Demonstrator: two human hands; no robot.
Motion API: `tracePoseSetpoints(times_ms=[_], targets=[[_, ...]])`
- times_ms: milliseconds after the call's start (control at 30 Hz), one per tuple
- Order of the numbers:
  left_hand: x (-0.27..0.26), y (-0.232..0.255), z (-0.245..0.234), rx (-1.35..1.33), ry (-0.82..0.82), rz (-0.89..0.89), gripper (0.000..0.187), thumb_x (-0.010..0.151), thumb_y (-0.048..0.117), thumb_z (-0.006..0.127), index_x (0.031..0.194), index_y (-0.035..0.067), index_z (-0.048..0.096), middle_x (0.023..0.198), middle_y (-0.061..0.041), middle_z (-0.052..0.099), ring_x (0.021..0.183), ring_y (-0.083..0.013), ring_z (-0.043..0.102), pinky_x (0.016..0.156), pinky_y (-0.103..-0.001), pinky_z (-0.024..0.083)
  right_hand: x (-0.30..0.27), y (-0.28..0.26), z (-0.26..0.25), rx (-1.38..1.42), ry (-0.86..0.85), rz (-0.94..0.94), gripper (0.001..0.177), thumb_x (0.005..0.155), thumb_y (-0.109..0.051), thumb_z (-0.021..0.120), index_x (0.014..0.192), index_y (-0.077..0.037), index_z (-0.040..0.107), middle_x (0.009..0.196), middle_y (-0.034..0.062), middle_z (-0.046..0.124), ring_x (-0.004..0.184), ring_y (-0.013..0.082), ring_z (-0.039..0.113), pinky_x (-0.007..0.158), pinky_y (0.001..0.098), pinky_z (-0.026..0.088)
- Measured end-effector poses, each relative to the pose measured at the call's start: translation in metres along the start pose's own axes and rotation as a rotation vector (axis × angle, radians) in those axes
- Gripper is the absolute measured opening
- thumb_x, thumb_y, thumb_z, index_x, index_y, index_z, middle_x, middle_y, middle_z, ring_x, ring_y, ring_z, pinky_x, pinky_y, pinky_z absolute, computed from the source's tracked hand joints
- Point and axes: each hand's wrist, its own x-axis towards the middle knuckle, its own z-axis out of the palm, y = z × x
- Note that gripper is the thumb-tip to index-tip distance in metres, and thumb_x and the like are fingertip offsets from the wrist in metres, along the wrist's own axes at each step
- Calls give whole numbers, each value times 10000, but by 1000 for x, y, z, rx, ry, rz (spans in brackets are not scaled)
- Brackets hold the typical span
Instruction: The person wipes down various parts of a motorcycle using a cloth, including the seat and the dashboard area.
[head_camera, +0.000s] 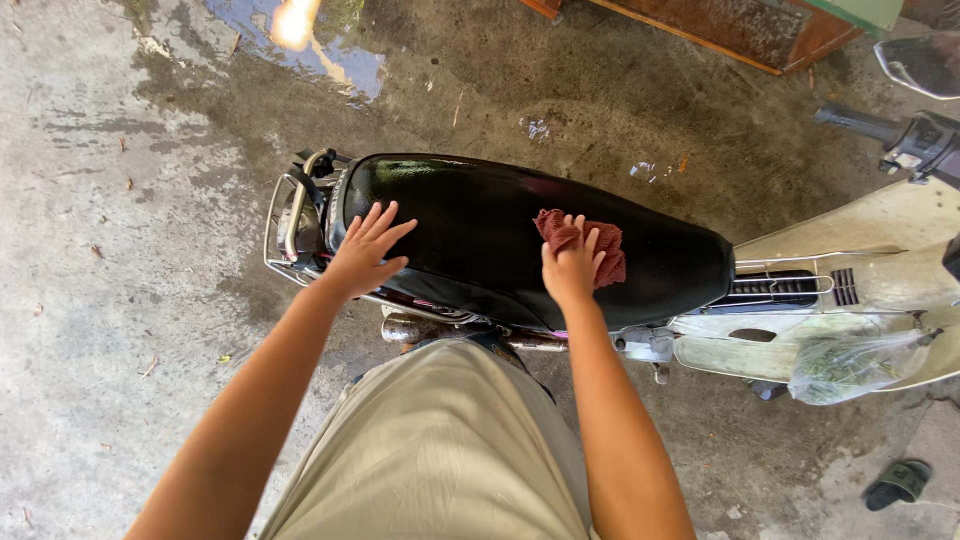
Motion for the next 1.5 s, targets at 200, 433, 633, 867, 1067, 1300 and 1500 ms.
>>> tracePoseSetpoints(times_ms=[200,433,633,867,1067,1300,1500], targets=[[-7,11,11,124,120,18,763,923,367,644,1612,321,320,1728,-83,144,1595,-310,76,1267,-497,83,-55,-122,43,-30,-42,-388,716,946,-334,614,1576,-120,349,1684,140,206,1536,458,157,1183,696,159],[-6,6,10,121,111,38,765,919,382,640,1608,323,312,1721,-82,143,1590,-309,79,1268,-495,83,-59,-151,30,-54,-214,-577,662,1000,-310,548,1614,-199,327,1704,31,232,1570,328,194,1231,643,155],[-6,9,9,104,93,29,717,970,440,590,1611,327,292,1723,-84,127,1590,-300,49,1262,-488,65,-41,-85,-10,-83,-85,-170,647,1011,-413,534,1603,-256,325,1690,18,268,1574,295,191,1146,786,17],[-5,9,11,153,71,25,690,994,467,514,1619,318,262,1720,-95,105,1581,-295,21,1249,-485,37,-29,-25,-21,55,63,294,630,1021,-405,462,1608,-241,302,1715,31,213,1598,333,87,1092,830,-33],[-6,9,12,165,100,10,693,982,461,529,1615,319,284,1719,-90,128,1587,-294,49,1262,-489,45,-53,-83,22,-62,180,-139,657,986,-329,615,1571,-138,385,1682,112,261,1566,365,204,1204,731,131],[-5,9,15,185,116,5,710,960,424,561,1615,324,303,1725,-78,140,1594,-286,69,1267,-486,62,-70,-149,12,-137,-164,-638,905,767,-118,698,1592,-215,336,1678,29,276,1555,280,252,1230,621,212],[-6,14,8,139,81,-15,706,960,431,569,1603,328,296,1721,-79,128,1588,-283,50,1260,-485,53,-29,-89,-11,-131,-129,-294,943,782,6,652,1611,-261,290,1706,8,241,1564,248,233,1178,549,298]])
